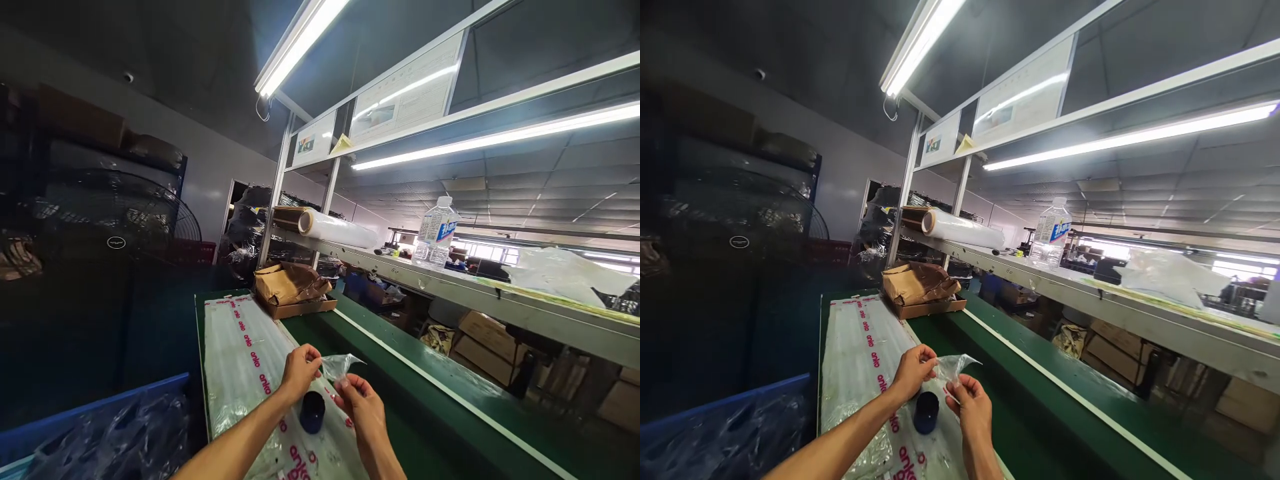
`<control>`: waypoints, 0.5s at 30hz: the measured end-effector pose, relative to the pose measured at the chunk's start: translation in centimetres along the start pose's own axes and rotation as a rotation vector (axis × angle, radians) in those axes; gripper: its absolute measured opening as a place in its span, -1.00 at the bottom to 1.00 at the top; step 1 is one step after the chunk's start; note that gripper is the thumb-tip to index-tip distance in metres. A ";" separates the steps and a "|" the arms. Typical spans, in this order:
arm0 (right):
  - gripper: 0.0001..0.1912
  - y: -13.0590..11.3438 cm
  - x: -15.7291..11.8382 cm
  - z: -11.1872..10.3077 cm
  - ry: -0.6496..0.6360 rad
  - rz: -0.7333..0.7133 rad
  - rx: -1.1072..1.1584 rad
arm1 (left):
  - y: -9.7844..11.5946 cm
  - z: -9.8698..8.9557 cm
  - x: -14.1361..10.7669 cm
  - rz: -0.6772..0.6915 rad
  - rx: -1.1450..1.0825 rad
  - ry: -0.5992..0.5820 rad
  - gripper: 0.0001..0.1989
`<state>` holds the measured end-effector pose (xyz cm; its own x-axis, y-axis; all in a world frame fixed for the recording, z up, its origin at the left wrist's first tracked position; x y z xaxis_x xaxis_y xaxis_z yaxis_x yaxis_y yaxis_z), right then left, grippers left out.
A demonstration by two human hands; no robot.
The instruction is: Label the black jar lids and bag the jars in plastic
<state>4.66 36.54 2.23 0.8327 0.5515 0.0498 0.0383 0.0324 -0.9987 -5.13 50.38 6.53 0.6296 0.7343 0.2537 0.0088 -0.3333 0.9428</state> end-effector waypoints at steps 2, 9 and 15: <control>-0.90 1.2 0.5 0.3 -0.003 -0.017 -0.092 | -0.6 -0.2 -0.3 0.031 0.062 0.014 -0.81; -0.95 4.9 -0.1 -0.5 -0.008 -0.175 -0.535 | -2.7 -1.7 -3.4 0.185 0.361 0.001 -0.86; -0.87 5.4 0.3 0.3 0.029 -0.250 -0.768 | -4.5 -1.7 -3.4 0.171 0.538 -0.014 -0.81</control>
<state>4.99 37.10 -3.17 0.7629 0.5814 0.2828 0.5856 -0.4359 -0.6835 -8.59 50.39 1.79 0.6669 0.6368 0.3870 0.2986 -0.7041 0.6443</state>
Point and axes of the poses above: each hand's wrist, its own x-axis towards the middle knuckle, its own z-axis out of the palm, y = z × x, the point moved 4 cm from there along x, towards the middle knuckle, and after that the axes turned 9 degrees about -x, right-handed, at the moved point
